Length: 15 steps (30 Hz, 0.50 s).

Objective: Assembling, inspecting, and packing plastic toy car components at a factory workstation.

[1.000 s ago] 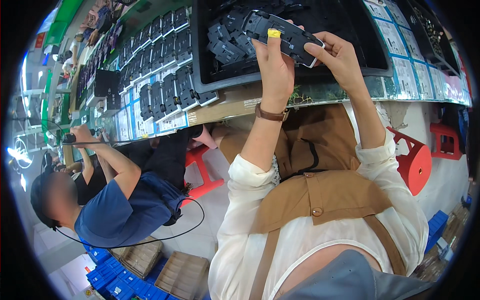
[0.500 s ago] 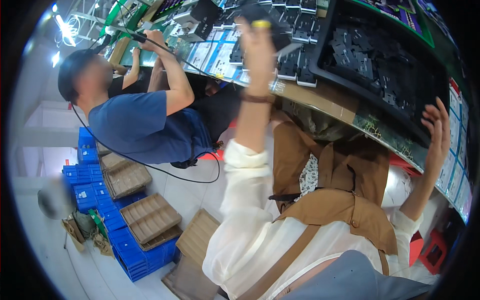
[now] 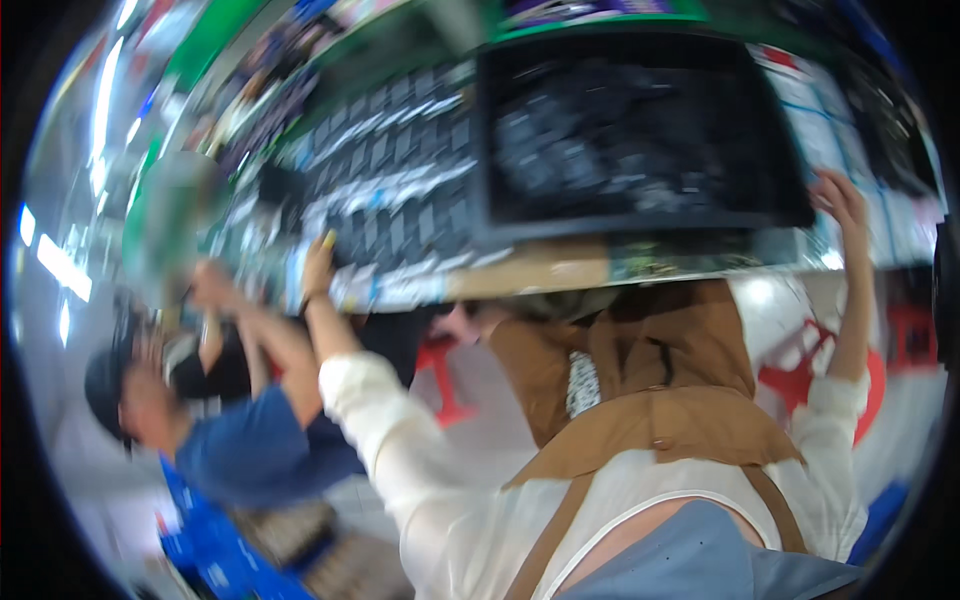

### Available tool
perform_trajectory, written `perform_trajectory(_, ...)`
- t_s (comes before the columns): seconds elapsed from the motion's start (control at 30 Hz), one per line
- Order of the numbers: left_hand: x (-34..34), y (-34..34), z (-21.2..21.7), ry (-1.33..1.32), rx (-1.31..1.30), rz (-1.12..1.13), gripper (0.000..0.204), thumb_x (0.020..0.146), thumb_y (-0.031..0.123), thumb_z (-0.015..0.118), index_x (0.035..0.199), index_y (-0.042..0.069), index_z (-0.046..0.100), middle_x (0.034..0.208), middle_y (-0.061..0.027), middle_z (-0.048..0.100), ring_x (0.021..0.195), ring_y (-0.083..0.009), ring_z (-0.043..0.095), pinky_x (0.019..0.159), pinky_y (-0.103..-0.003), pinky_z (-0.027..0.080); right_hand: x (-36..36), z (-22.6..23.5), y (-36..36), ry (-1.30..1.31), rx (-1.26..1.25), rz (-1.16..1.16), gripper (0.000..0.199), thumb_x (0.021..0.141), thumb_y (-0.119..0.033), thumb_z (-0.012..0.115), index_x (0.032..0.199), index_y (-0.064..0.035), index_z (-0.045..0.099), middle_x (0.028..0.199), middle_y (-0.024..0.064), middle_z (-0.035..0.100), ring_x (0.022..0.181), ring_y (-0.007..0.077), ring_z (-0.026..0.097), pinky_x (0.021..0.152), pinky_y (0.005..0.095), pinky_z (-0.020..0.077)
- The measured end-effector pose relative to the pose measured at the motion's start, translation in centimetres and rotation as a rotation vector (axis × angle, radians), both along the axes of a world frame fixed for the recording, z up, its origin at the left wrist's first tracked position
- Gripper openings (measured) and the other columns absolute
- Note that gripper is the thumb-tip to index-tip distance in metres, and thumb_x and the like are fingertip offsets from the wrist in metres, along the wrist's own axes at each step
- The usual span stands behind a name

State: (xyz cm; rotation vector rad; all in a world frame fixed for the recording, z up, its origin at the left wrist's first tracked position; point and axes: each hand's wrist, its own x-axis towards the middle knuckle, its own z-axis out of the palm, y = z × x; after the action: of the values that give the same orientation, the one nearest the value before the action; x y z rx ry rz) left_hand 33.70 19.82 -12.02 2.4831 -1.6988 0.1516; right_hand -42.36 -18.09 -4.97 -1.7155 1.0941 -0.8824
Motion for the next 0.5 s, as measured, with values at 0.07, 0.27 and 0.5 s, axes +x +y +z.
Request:
perform_trajectory(0.07, -1.8, -2.0, 0.5, -0.005, 0.291, 0.221, 0.036, 0.088, 0.006, 0.036, 0.121, 0.0, 0.047, 0.121, -0.0212, 0.05, 0.113, -0.0363, 0.045, 0.095, -0.038, 0.037, 0.2, 0.8, -0.9, 0.053, -0.027, -0.025, 0.03, 0.091, -0.026, 0.05, 0.108, -0.0026, 0.059, 0.085, 0.0022, 0.059, 0.081, 0.0084, 0.056, 0.069, 0.0215, 0.0443)
perform_trajectory(0.27, -0.3, -3.5, -1.1, 0.607, -0.356, 0.579, 0.036, 0.089, 0.025, 0.045, 0.111, -0.001, 0.054, 0.101, -0.0143, 0.052, 0.09, -0.0264, 0.049, 0.078, -0.035, 0.041, -1.9, -3.3, -11.8, 0.29, -0.4, -0.209, 0.036, 0.083, -0.024, 0.061, 0.112, -0.006, 0.055, 0.099, 0.0104, 0.06, 0.09, 0.0199, 0.059, 0.079, 0.0325, 0.0474)
perform_trajectory(0.5, -11.8, -8.1, 6.0, 0.555, -0.637, 0.429, 0.037, 0.093, 0.022, 0.04, 0.123, 0.004, 0.05, 0.123, -0.0151, 0.049, 0.11, -0.0229, 0.047, 0.092, -0.032, 0.034, -1.1, -5.8, -26.8, 0.765, -0.641, -0.421, 0.085, 0.061, -0.006, 0.069, 0.135, -0.0215, 0.029, 0.135, 0.016, 0.032, 0.124, 0.0407, 0.031, 0.097, 0.0508, 0.0354)
